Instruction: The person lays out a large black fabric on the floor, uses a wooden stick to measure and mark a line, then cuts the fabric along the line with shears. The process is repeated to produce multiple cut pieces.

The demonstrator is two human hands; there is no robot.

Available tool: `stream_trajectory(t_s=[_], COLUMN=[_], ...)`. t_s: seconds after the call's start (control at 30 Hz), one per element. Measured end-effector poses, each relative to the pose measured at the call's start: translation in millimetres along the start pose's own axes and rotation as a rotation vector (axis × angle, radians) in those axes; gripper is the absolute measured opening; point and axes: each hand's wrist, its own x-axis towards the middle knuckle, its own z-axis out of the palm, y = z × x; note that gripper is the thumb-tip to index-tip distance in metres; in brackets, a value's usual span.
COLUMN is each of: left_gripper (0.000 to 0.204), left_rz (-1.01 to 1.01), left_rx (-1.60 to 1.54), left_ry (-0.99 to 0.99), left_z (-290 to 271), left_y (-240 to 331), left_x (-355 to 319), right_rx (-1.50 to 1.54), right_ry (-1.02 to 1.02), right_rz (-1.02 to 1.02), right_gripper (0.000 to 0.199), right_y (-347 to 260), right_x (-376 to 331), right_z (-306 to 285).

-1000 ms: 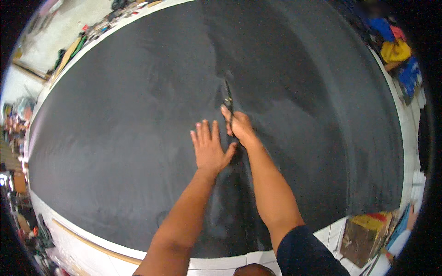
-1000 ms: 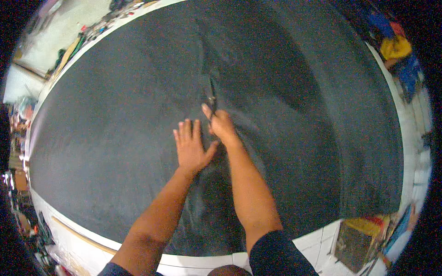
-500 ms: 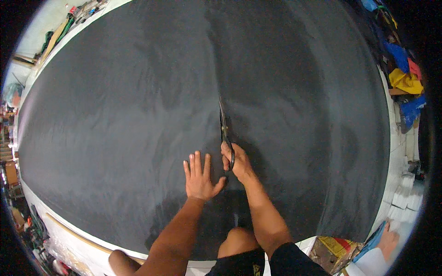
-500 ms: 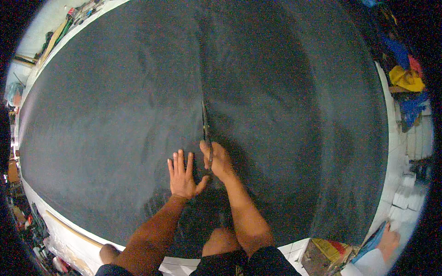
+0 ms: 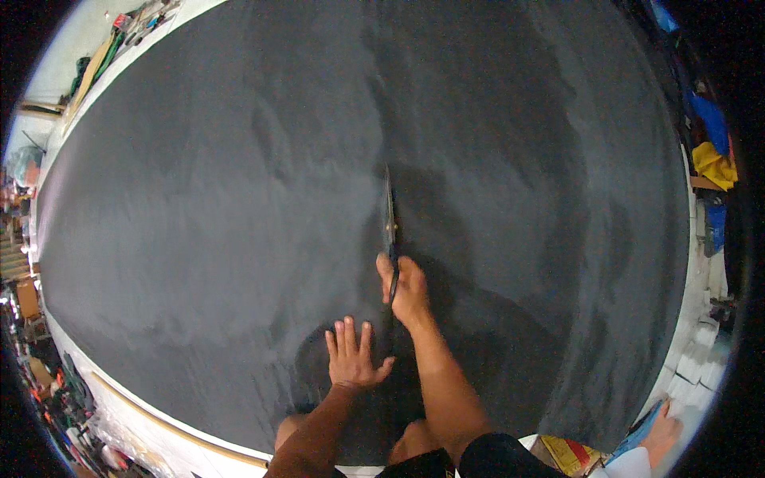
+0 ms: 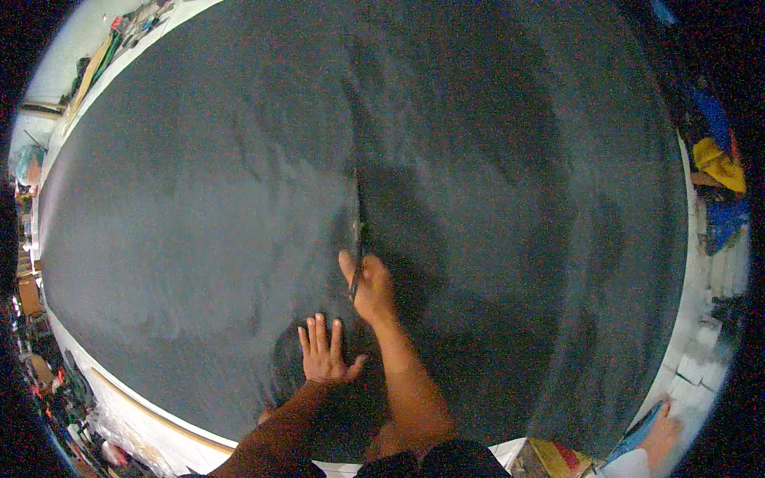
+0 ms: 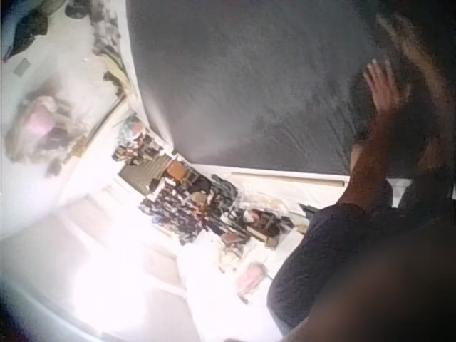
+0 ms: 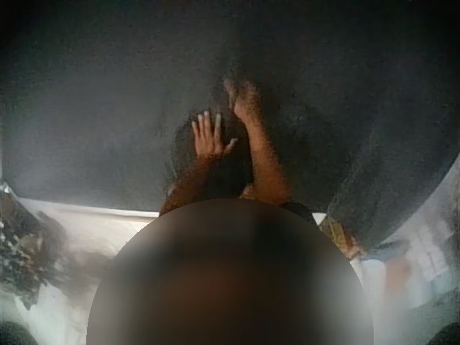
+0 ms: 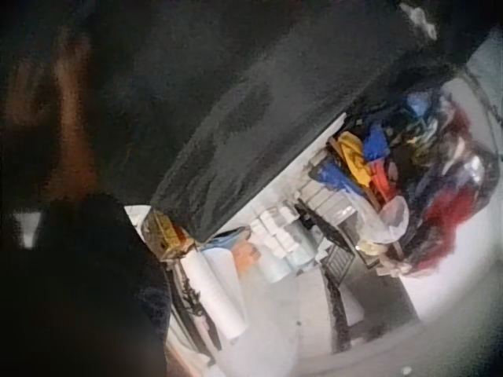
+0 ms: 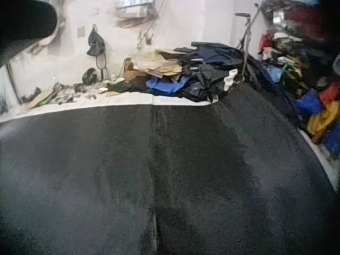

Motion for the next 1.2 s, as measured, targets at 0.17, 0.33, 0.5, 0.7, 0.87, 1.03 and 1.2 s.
stream_trajectory(t_s=[0.17,0.33,0.5,0.7,0.87,1.03,1.2], left_gripper=[0.093,0.093,0.092,0.090,0.065,0.038,0.064], left_rz=[-0.034,-0.042,-0.002,-0.006,-0.075,0.043,-0.086], left_rx=[0.009,0.007,-0.007,0.018,-0.182,-0.134,0.110], left_ry=[-0.064,-0.060,0.035,-0.050,0.176,0.701,0.474], left_z=[-2.0,-4.6,8.1,-0.5,-30.5,-101.8,-107.8], left_y=[6.1,5.1,-4.2,5.1,7.5,-49.0,-71.3], left_x=[1.8,1.4,-5.2,-1.7,34.3,329.9,445.6], right_rx=[-0.103,-0.052,-0.025,-0.110,-0.084,-0.036,-0.101], right_ry=[0.014,-0.014,-0.020,0.055,0.025,-0.019,-0.013], right_rz=[-0.049,-0.025,-0.065,-0.165,-0.088,-0.075,-0.021], right_gripper=[0.055,0.059,0.059,0.062,0.060,0.056,0.054], right_y=[-55.3,-78.8,-97.5,-120.4,-122.9,-130.7,-129.8], right_x=[91.2,113.3,146.6,214.8,208.8,202.6,210.7], right_z=[-1.2,4.2,14.4,17.0,15.3,21.5,19.6])
